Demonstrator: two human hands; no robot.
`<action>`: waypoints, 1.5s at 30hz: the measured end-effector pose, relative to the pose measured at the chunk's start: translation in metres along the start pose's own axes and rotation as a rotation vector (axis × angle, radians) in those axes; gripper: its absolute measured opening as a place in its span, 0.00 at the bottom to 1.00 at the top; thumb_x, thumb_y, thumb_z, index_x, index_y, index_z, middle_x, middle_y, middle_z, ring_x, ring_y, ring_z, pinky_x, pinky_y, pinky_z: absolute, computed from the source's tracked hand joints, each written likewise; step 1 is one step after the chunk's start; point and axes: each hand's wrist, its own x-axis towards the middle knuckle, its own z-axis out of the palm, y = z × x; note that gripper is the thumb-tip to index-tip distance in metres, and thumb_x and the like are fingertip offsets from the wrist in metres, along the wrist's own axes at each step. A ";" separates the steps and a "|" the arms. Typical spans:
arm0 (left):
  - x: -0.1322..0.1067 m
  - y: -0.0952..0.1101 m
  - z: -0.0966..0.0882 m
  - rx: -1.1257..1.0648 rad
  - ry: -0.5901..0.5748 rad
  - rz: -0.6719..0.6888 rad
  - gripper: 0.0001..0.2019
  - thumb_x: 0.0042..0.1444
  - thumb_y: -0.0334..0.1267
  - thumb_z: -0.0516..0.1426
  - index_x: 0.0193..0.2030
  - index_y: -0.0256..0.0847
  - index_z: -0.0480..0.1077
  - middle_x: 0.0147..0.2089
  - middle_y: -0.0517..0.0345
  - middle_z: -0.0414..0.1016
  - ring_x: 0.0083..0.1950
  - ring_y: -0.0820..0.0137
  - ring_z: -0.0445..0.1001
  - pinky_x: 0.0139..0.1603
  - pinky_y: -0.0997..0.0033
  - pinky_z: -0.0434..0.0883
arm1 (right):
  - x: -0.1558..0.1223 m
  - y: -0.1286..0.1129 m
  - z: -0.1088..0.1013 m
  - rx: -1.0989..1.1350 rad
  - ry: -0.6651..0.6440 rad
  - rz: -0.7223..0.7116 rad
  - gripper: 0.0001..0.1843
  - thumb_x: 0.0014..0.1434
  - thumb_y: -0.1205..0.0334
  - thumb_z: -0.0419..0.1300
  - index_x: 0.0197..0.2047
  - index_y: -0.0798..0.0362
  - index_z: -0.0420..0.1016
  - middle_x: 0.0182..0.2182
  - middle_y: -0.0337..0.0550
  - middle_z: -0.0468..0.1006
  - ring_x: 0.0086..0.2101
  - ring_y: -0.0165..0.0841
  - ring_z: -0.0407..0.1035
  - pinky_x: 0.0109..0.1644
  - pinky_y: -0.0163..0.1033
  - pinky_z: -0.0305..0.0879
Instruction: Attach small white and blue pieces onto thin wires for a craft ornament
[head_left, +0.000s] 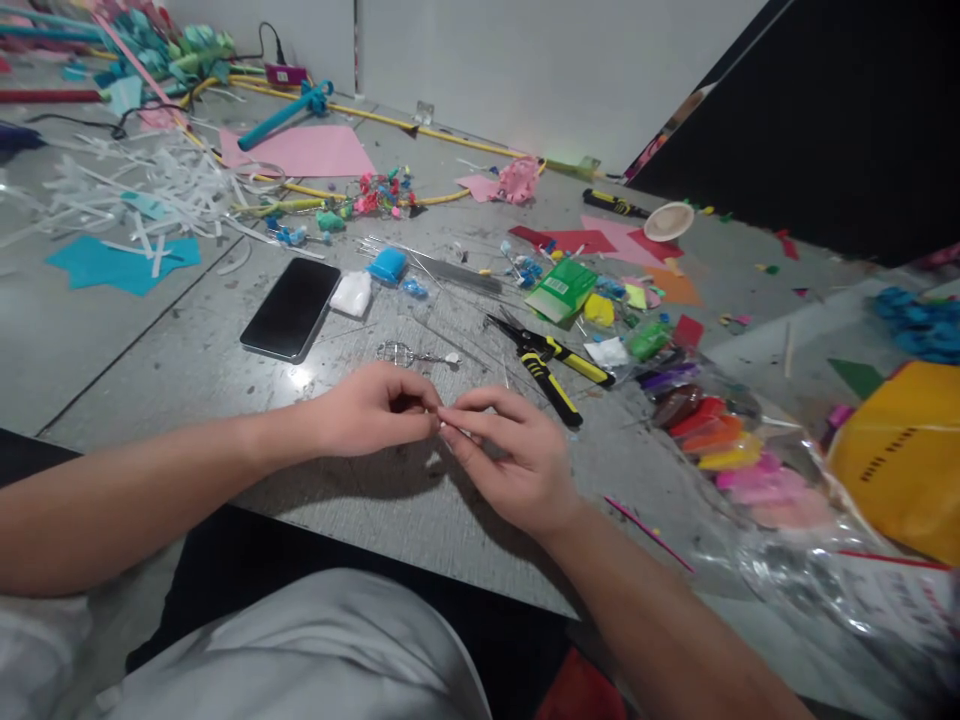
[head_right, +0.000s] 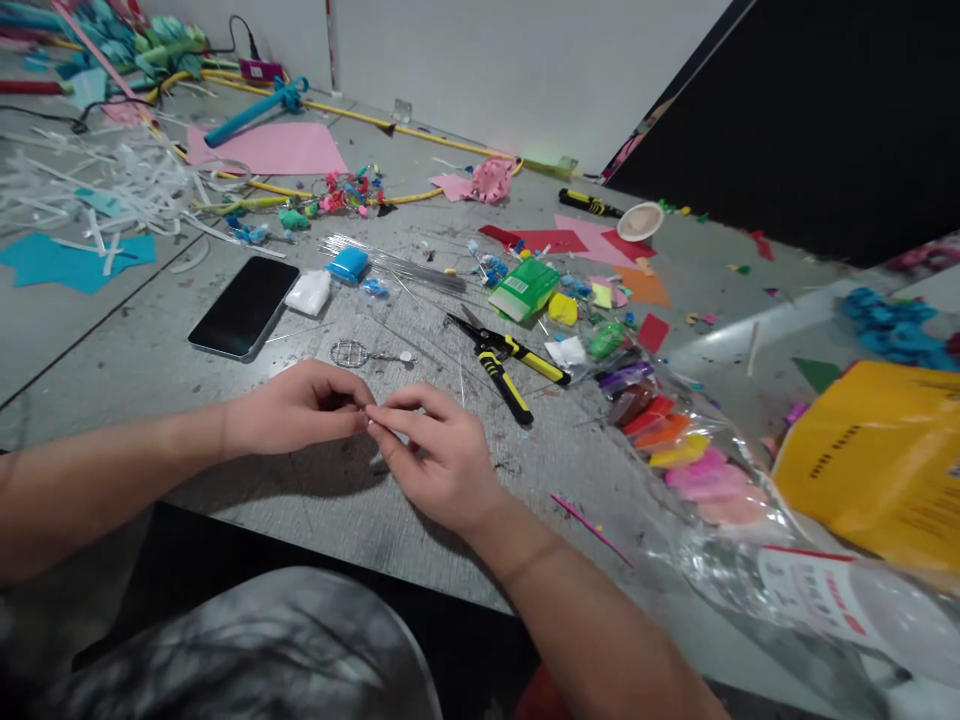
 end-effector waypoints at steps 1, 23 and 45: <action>0.000 0.000 0.000 0.016 0.001 0.016 0.10 0.68 0.44 0.69 0.43 0.39 0.85 0.30 0.65 0.72 0.34 0.69 0.67 0.37 0.70 0.64 | 0.000 0.000 0.000 -0.001 -0.005 0.005 0.11 0.57 0.64 0.61 0.43 0.40 0.75 0.36 0.38 0.77 0.33 0.31 0.74 0.34 0.38 0.74; -0.001 0.000 -0.005 0.236 -0.024 0.383 0.10 0.72 0.38 0.65 0.36 0.43 0.81 0.26 0.70 0.69 0.28 0.73 0.64 0.36 0.71 0.64 | 0.002 0.006 0.000 0.477 -0.099 0.300 0.05 0.50 0.61 0.68 0.33 0.48 0.77 0.32 0.38 0.77 0.32 0.29 0.74 0.30 0.33 0.69; -0.006 -0.001 -0.007 0.886 0.019 0.032 0.05 0.74 0.38 0.73 0.49 0.40 0.87 0.44 0.52 0.86 0.44 0.58 0.81 0.46 0.62 0.67 | 0.009 0.004 -0.008 0.259 -0.233 0.089 0.03 0.57 0.66 0.62 0.36 0.52 0.78 0.31 0.37 0.77 0.31 0.25 0.72 0.36 0.31 0.67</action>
